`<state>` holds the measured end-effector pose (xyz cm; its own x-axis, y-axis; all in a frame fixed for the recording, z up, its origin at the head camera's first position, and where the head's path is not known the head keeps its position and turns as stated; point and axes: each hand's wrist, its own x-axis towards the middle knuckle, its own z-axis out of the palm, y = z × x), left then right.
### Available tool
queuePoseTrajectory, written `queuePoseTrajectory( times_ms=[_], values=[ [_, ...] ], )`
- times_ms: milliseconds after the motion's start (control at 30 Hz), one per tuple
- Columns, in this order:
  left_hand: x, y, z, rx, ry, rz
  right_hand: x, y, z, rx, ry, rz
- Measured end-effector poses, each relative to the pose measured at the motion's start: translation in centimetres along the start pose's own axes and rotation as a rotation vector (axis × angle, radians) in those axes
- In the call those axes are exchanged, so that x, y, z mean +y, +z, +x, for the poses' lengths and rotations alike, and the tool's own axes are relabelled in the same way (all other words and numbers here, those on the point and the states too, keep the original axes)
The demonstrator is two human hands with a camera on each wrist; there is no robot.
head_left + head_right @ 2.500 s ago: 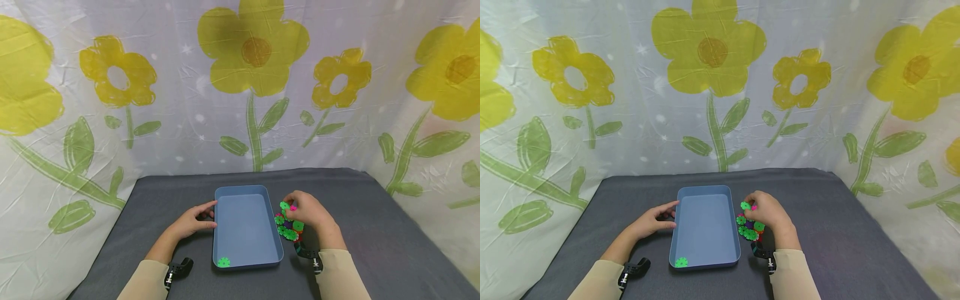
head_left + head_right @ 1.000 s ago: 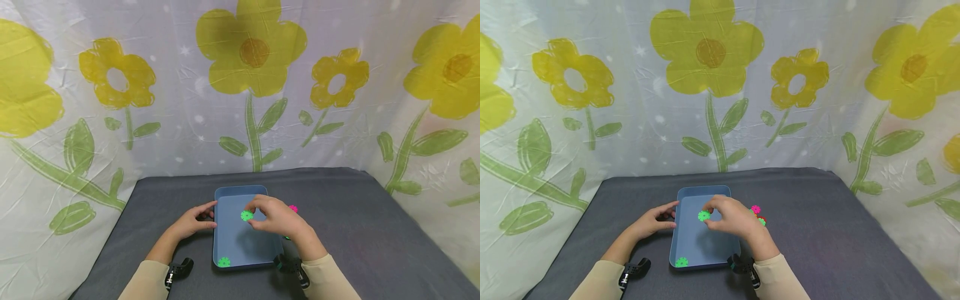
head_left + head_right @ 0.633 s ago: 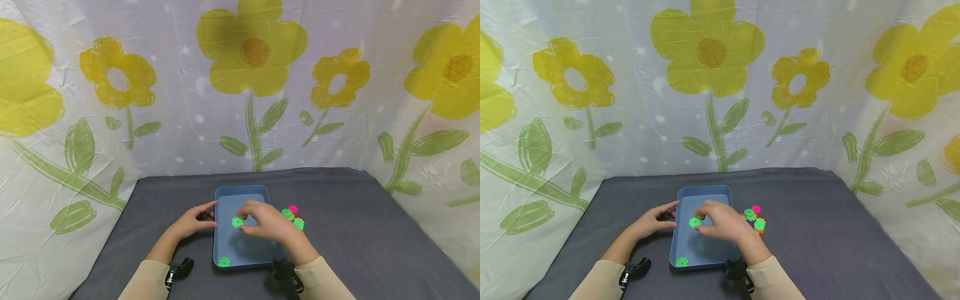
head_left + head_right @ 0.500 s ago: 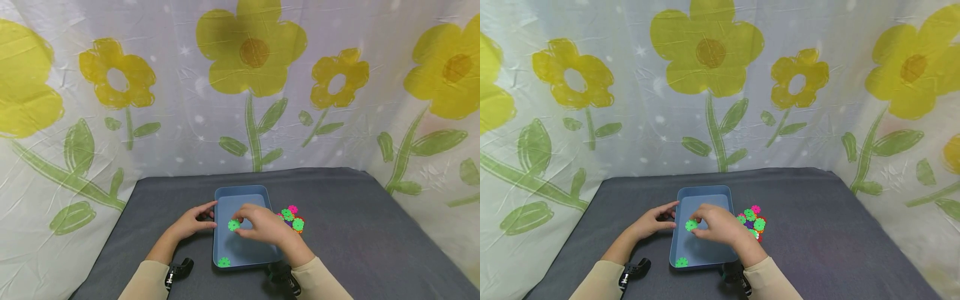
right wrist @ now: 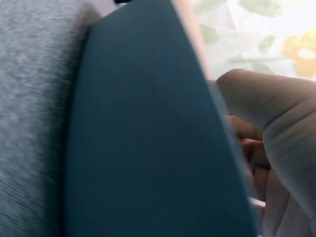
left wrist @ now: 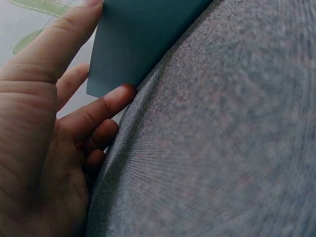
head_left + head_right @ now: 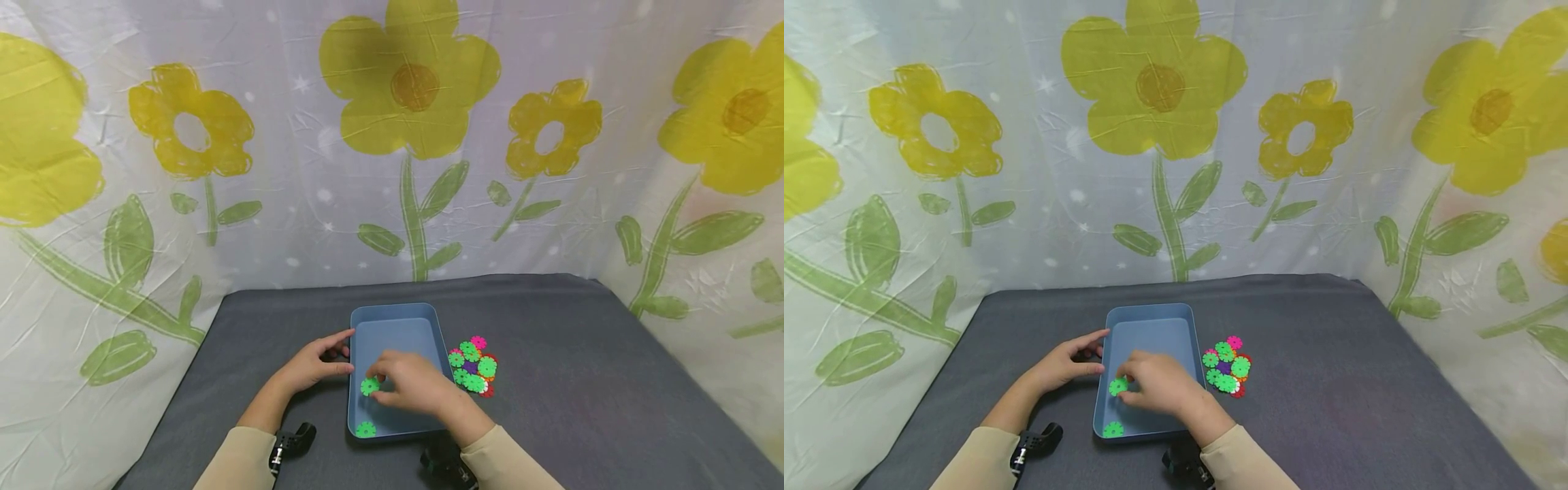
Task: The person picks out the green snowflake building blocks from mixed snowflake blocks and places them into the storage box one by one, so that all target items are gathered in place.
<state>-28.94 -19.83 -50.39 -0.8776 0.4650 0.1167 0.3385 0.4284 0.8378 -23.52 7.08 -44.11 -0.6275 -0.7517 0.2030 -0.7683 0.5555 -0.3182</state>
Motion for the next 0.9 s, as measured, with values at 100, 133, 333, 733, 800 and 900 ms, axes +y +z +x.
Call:
queuePoseTrajectory(
  times_ms=[100, 133, 333, 733, 800, 900],
  values=[
    [0.0, 0.0, 0.0, -0.002, 0.005, 0.004, 0.0, 0.7, 0.0, -0.023, 0.016, -0.019],
    [0.0, 0.0, 0.0, -0.003, 0.005, 0.005, -0.1, 0.9, 0.0, -0.028, 0.020, -0.024],
    [0.1, 0.0, 0.0, -0.002, 0.003, -0.001, -0.2, 1.9, 0.0, -0.052, 0.037, -0.043],
    [0.5, -0.1, -0.1, -0.006, 0.027, -0.022, 0.0, 2.9, 0.1, -0.108, 0.006, -0.073],
    [0.9, -0.1, -0.2, -0.007, 0.031, -0.034, 0.0, 2.8, 0.1, -0.115, -0.016, -0.079],
    [1.4, -0.1, -0.3, -0.006, 0.021, -0.037, 0.0, 2.7, 0.1, -0.135, -0.029, -0.067]
  ],
)
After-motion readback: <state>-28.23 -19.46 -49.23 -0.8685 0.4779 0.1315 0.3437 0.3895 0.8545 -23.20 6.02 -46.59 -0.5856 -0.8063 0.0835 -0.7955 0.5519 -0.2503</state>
